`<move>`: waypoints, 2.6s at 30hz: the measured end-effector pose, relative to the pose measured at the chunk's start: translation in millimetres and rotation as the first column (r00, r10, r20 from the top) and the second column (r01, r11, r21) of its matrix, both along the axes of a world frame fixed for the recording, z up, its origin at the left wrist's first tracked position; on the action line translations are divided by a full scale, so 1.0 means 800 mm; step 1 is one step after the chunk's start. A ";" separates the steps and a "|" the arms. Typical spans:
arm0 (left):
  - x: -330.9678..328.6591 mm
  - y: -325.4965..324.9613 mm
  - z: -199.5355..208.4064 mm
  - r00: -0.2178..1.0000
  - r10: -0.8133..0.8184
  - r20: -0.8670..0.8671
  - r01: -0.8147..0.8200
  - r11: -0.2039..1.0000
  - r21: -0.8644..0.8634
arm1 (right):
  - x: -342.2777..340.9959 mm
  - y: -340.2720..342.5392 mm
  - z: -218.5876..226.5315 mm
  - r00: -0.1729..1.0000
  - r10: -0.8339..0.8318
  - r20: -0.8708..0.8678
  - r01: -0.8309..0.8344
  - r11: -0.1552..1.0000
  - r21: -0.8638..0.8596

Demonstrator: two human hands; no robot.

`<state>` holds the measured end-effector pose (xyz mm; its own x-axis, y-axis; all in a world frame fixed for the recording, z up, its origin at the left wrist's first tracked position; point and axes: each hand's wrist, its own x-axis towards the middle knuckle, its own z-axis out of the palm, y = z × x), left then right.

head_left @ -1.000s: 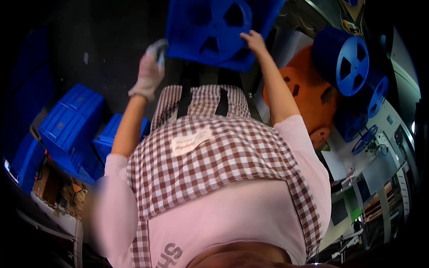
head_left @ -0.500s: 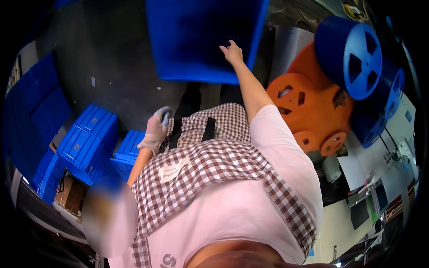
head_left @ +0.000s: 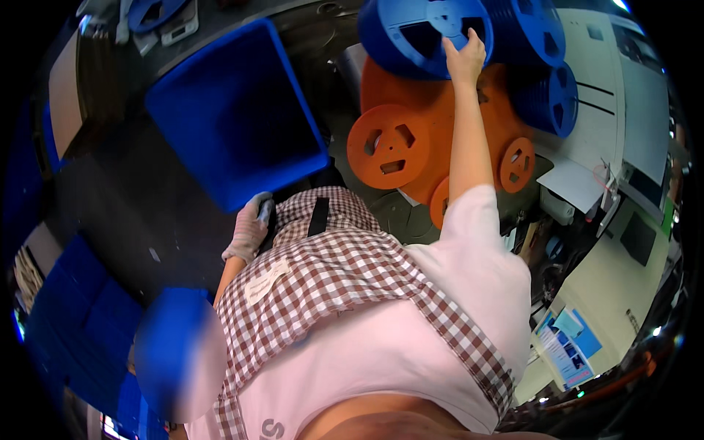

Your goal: The person repeatedly picks up blue plastic spools from a blue bin and stacks them onto a growing pile on the table. The person handles the spools one at a time, rotating them to align them before placing them on the stack.

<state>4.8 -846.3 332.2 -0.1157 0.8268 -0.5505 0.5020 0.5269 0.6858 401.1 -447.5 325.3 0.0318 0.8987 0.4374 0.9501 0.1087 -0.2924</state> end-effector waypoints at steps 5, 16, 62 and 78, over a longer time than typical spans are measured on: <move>-0.023 -0.019 -0.004 1.000 0.001 -0.026 -0.002 0.999 -0.040 | 0.007 0.052 -0.033 0.979 -0.084 0.186 0.168 0.850 -0.499; -0.026 0.083 0.027 1.000 -0.027 0.017 0.016 0.879 0.477 | -0.087 -0.082 0.067 0.080 -0.169 -0.982 -0.745 0.645 -0.172; 0.151 0.241 0.172 0.801 -0.598 -0.022 0.118 0.121 0.986 | -0.234 -0.202 0.076 -0.238 -0.865 -0.443 -0.925 0.063 0.375; 0.024 0.174 0.146 0.736 -0.383 -0.558 0.677 0.430 0.597 | -0.234 -0.196 0.075 -0.426 -0.788 -0.444 -0.897 0.307 0.317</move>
